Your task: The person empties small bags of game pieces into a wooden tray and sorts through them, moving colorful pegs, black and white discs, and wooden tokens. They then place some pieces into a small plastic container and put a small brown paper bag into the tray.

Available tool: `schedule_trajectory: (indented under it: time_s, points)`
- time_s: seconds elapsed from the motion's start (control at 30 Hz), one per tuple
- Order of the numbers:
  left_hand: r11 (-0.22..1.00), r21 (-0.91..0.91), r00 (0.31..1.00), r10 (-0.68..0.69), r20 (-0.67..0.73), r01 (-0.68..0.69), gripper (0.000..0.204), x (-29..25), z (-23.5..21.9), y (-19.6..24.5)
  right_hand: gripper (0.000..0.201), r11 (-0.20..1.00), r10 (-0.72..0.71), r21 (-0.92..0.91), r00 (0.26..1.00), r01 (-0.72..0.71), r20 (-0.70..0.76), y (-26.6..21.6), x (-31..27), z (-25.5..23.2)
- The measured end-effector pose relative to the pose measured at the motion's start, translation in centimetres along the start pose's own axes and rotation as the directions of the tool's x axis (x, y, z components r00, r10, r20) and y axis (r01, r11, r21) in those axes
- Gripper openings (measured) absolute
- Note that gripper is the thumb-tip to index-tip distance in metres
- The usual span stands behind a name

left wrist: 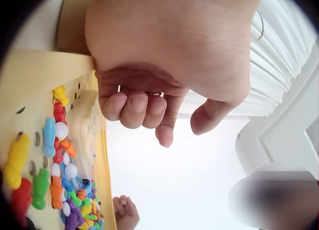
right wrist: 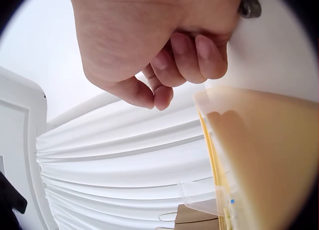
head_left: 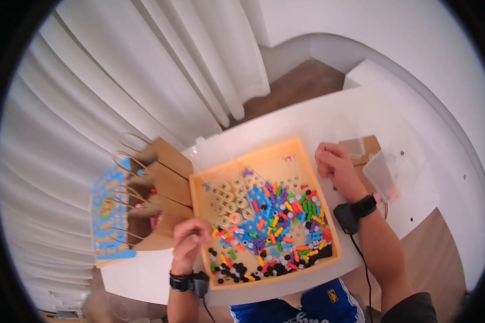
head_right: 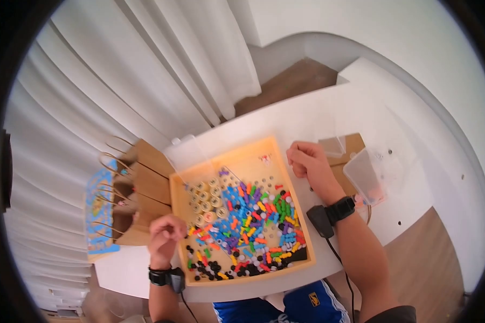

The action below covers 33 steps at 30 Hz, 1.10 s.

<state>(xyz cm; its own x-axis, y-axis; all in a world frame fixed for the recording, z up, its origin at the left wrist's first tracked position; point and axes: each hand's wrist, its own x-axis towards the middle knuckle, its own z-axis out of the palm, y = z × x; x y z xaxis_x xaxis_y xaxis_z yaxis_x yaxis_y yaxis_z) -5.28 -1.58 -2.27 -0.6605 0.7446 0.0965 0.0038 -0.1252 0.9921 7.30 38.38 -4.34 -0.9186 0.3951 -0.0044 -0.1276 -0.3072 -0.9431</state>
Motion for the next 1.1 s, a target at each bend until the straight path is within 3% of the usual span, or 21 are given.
schedule_trajectory:
  time_s: [0.1,0.13,0.17,0.2,0.23,0.27,0.3,0.37,0.4,0.47,0.5,0.57,0.63,0.7,0.73,0.8,0.83,0.9,1.03,1.1]
  points:
    - [0.998,0.05,1.0,-0.027,-0.011,0.028,0.029,1.2,1.9,1.5,0.029,1.0,-0.001,-0.007,1.0,0.001,0.009,-0.1,0.0,0.0]
    - [0.996,0.088,0.998,-0.013,0.057,0.008,0.02,1.9,1.8,2.3,0.029,1.0,0.01,0.021,1.0,-0.01,0.013,0.2,0.2,-0.3]
    - [0.993,0.113,0.998,0.01,0.061,-0.016,0.02,2.7,2.5,3.2,0.029,0.999,-0.022,0.034,0.999,0.021,0.024,0.1,0.2,-0.2]
    - [0.963,0.248,0.995,0.104,0.002,-0.101,0.019,3.7,3.6,4.1,0.028,1.0,-0.02,0.016,0.999,0.02,0.025,-0.1,0.0,-0.1]
    - [0.909,0.38,0.978,0.205,-0.047,-0.172,0.018,4.6,4.1,5.0,0.027,1.0,-0.016,-0.003,1.0,0.016,0.026,-0.2,-0.1,0.0]
    - [0.777,0.577,0.957,0.289,0.027,-0.251,0.026,6.0,3.6,5.9,0.028,1.0,-0.017,-0.01,1.0,0.017,0.025,-0.2,-0.2,0.0]
    - [0.763,0.591,0.952,0.304,0.033,-0.264,0.026,7.4,3.5,6.7,0.028,0.999,-0.037,-0.001,0.999,0.037,0.033,-0.3,-0.3,0.2]
    - [0.47,0.82,0.887,0.451,0.096,-0.327,0.037,10.3,5.2,9.0,0.027,0.999,-0.044,-0.022,0.999,0.045,0.032,-0.5,-0.5,0.3]
    - [0.454,0.825,0.88,0.464,0.104,-0.337,0.037,11.2,5.3,8.8,0.027,0.998,-0.063,-0.017,0.997,0.064,0.038,-0.4,-0.6,0.2]
    - [0.25,0.923,0.865,0.48,0.144,-0.292,0.045,13.9,4.3,7.3,0.027,0.998,-0.061,-0.019,0.998,0.061,0.022,-0.1,-0.4,0.2]
    - [0.234,0.925,0.856,0.493,0.153,-0.3,0.045,14.7,3.8,6.5,0.027,0.997,-0.081,-0.014,0.996,0.082,0.027,0.0,-0.4,0.1]
    - [0.142,0.982,0.96,0.265,0.088,-0.129,0.046,14.9,3.4,5.8,0.027,1.0,-0.027,0.008,0.999,0.027,0.042,-0.2,-0.5,-0.1]
    - [0.12,0.97,0.94,0.297,0.166,-0.209,0.042,14.4,3.4,6.5,0.028,0.999,-0.035,0.032,0.998,0.034,0.048,0.0,-0.3,-0.2]
    - [0.307,0.949,0.993,0.108,0.044,-0.075,0.036,13.0,4.7,8.8,0.03,0.995,-0.078,-0.054,0.996,0.08,0.035,0.1,-0.4,0.0]
    - [0.301,0.951,0.995,0.097,0.038,-0.066,0.036,12.7,4.6,9.0,0.03,0.996,-0.07,-0.043,0.997,0.072,0.039,0.0,-0.6,0.1]
    - [0.52,0.854,0.949,-0.265,0.172,-0.01,0.028,11.5,4.3,9.2,0.03,0.999,-0.041,-0.028,0.998,0.042,0.039,-0.4,-0.7,0.2]
    - [0.518,0.855,0.949,-0.272,0.159,0.005,0.028,10.9,4.0,8.7,0.03,0.999,-0.03,-0.024,0.998,0.031,0.049,-0.2,-0.6,0.2]
    - [0.343,0.9,0.893,-0.261,0.366,-0.268,0.021,10.2,3.8,7.0,0.029,0.999,-0.049,-0.016,0.997,0.05,0.057,0.0,-0.4,0.0]
    - [0.39,0.892,0.921,-0.209,0.329,-0.23,0.022,9.1,3.0,3.8,0.029,0.999,-0.036,-0.001,0.998,0.036,0.056,-0.4,-0.6,0.1]
    - [0.42,0.89,0.908,-0.278,0.313,-0.178,0.028,9.1,2.6,3.2,0.029,0.999,-0.043,-0.014,0.998,0.044,0.051,-0.5,-0.7,0.2]
